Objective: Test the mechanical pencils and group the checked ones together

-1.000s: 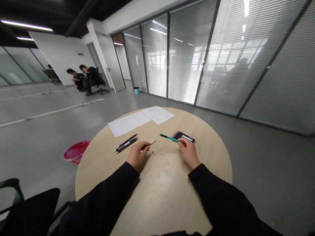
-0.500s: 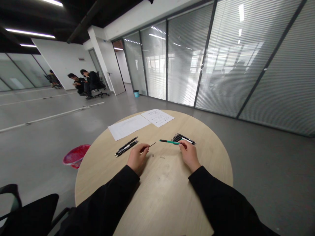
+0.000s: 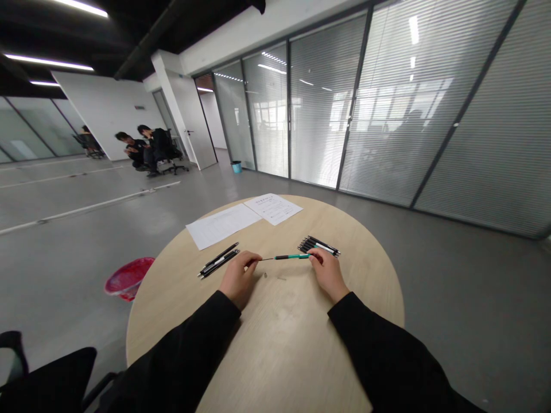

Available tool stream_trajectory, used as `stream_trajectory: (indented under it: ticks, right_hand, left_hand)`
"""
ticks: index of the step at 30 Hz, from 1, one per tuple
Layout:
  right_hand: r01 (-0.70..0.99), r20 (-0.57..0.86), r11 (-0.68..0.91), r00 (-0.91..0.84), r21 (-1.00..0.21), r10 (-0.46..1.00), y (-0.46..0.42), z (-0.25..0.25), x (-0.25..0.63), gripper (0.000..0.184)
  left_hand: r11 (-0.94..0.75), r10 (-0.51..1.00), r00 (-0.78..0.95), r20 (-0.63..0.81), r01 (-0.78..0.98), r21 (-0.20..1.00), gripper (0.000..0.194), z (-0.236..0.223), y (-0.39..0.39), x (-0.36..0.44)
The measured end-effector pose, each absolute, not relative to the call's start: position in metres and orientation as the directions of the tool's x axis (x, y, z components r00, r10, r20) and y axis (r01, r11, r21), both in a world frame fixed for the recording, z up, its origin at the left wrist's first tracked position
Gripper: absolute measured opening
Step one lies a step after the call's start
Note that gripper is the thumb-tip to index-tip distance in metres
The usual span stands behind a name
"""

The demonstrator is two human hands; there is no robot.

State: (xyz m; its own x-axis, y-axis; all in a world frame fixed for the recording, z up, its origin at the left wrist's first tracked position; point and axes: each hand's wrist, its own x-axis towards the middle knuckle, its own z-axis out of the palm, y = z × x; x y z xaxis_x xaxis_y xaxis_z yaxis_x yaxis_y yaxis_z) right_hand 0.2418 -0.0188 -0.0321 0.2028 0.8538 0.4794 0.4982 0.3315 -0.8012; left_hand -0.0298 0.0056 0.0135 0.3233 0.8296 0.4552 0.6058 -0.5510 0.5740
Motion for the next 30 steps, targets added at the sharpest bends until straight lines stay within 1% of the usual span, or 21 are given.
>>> stream_trajectory:
  ticks: [4,7,9,12,14,16,20,25,30]
  right_hand:
    - [0.477,0.456,0.326,0.187,-0.816,0.870,-0.019,-0.033,0.242,0.020]
    - [0.485,0.417,0.312,0.124,-0.817,0.900,-0.018,-0.036,0.242,0.020]
    - [0.511,0.405,0.319,0.065,-0.798,0.912,-0.018,-0.037,0.242,0.021]
    - [0.538,0.406,0.345,-0.005,-0.769,0.914,-0.020,-0.035,0.241,0.020]
    - [0.532,0.401,0.345,-0.010,-0.774,0.916,-0.022,-0.032,0.240,0.020]
    - [0.512,0.395,0.339,0.001,-0.789,0.919,-0.024,-0.028,0.238,0.020]
    - [0.483,0.396,0.345,0.003,-0.805,0.918,-0.026,-0.025,0.237,0.021]
    - [0.491,0.395,0.356,-0.026,-0.795,0.918,-0.026,-0.028,0.237,0.020]
    - [0.497,0.402,0.372,-0.050,-0.784,0.914,-0.024,-0.032,0.236,0.020]
  left_hand:
    - [-0.570,0.820,0.366,0.440,0.590,0.572,0.020,0.022,0.009,-0.020]
    - [-0.579,0.815,0.391,0.427,0.547,0.605,0.017,0.025,0.012,-0.009]
    - [-0.559,0.827,0.396,0.399,0.503,0.659,0.015,0.025,0.015,-0.004]
    - [-0.473,0.865,0.373,0.336,0.381,0.794,0.018,0.022,0.018,-0.002]
    - [-0.415,0.883,0.359,0.303,0.297,0.860,0.023,0.018,0.020,-0.003]
    - [-0.377,0.890,0.357,0.283,0.228,0.898,0.027,0.015,0.021,-0.005]
    - [-0.350,0.901,0.333,0.277,0.183,0.919,0.034,0.008,0.022,-0.010]
    - [-0.325,0.931,0.245,0.272,0.214,0.921,0.027,0.005,0.023,-0.015]
    - [-0.337,0.925,0.265,0.272,0.242,0.910,0.025,0.009,0.020,-0.015]
